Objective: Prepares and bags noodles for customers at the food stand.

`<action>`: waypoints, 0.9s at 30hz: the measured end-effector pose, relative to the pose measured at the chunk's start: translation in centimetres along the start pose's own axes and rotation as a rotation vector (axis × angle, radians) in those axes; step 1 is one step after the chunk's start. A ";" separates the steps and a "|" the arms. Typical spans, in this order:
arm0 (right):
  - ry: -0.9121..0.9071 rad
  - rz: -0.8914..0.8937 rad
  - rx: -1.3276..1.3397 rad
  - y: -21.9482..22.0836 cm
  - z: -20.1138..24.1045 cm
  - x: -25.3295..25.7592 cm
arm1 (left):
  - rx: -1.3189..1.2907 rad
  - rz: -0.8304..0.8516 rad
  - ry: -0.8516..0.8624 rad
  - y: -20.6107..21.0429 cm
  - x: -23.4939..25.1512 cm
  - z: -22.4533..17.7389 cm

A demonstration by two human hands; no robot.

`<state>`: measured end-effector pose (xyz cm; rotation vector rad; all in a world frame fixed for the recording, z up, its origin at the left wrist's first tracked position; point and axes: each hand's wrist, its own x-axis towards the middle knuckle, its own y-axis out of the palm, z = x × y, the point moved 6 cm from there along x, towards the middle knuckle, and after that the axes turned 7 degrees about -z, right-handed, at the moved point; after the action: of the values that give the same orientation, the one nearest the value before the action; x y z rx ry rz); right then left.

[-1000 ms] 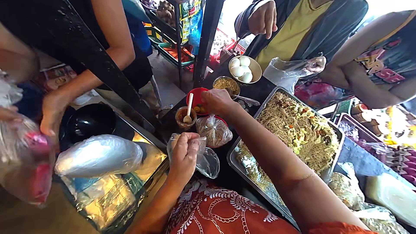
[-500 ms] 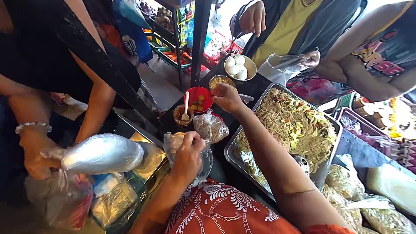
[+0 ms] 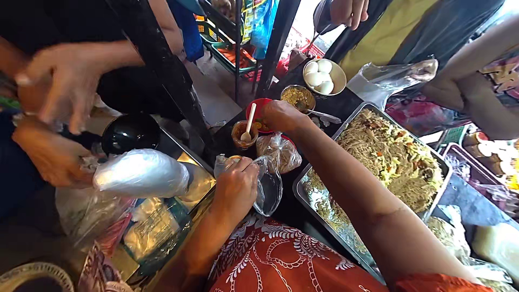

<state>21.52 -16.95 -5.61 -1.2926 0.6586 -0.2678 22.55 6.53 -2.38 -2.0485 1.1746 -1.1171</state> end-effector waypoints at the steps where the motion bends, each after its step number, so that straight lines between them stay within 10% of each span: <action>1: -0.008 -0.008 -0.027 -0.1 0.1 -0.1 | -0.022 0.007 -0.016 0.0 0.1 0.1; 20: -0.046 -0.060 -0.169 0.1 1.6 -0.1 | -0.137 0.144 -0.209 0.6 -0.9 0.9; 27: -0.039 -0.406 0.230 -4.8 0.2 -4.8 | -0.257 0.170 -0.260 0.4 -0.6 0.7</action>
<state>18.64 -15.56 0.38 -1.1972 0.3153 -0.6310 22.77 6.83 -3.27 -2.1551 1.3821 -0.6236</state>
